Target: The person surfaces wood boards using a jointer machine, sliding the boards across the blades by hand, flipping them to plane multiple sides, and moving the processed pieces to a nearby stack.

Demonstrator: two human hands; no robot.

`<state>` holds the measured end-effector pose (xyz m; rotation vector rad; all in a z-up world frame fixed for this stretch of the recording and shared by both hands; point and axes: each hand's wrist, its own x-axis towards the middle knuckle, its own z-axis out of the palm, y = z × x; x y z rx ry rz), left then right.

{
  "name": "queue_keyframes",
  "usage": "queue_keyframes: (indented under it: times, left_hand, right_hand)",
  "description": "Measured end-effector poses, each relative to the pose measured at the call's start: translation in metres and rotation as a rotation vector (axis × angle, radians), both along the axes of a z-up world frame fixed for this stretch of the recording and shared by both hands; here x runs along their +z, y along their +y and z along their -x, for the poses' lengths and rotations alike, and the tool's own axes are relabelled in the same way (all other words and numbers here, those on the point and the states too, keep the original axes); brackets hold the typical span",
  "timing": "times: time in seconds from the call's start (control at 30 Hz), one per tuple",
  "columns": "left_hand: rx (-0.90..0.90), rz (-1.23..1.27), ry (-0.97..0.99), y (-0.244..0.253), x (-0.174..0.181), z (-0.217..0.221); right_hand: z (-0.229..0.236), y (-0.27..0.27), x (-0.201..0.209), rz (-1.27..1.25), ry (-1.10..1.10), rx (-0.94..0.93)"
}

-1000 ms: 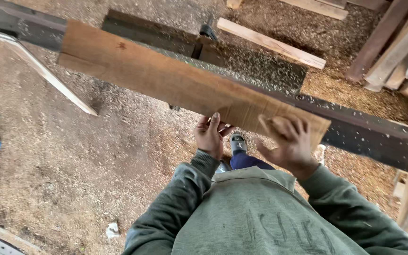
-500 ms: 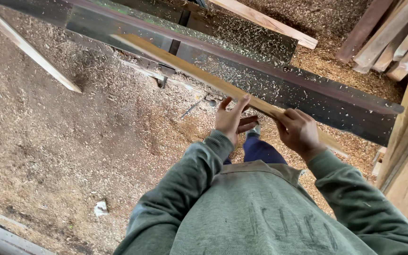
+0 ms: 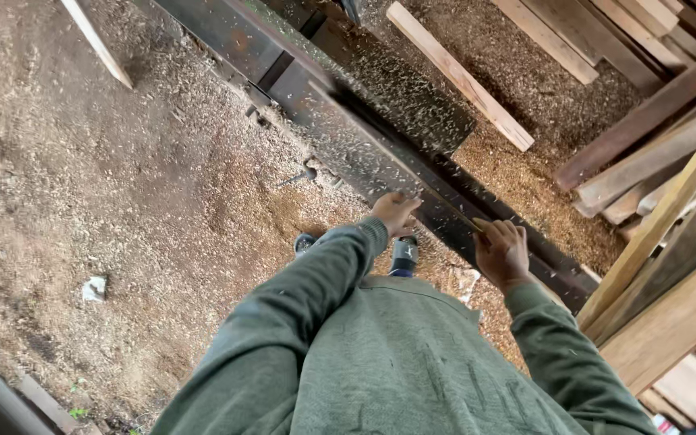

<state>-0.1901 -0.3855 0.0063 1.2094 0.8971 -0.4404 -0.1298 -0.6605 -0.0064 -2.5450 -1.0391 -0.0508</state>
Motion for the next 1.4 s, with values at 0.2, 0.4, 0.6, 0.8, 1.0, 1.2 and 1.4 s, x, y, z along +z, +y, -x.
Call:
queue_keyframes:
  times: [0.2,0.4,0.6,0.8,1.0,1.2,1.4]
  left_hand:
    - [0.02,-0.298,-0.046,-0.04,-0.065,-0.052]
    - [0.231,-0.195,-0.177,-0.05,-0.061,-0.075]
    - [0.184,-0.193,-0.045,-0.058,-0.016,-0.105]
    - [0.325,-0.278,0.073,-0.062,0.005,-0.097]
    - [0.232,-0.245,-0.025,-0.051,-0.009,-0.101]
    - [0.222,-0.182,-0.162,-0.039,-0.032,-0.096]
    - [0.282,-0.259,-0.278,-0.018,-0.043,-0.103]
  right_hand:
    - [-0.031,-0.029,-0.019,-0.149,-0.08,0.105]
    - [-0.052,-0.042,-0.026,-0.011,-0.16,0.235]
    - [-0.071,-0.045,-0.031,-0.011,-0.124,0.112]
    - [-0.083,-0.048,-0.018,0.031,-0.164,0.259]
    - [-0.093,-0.048,-0.024,0.014,-0.124,0.379]
    - [-0.091,-0.039,-0.025,-0.066,-0.117,0.417]
    - [-0.094,-0.011,-0.022,-0.005,-0.064,0.368]
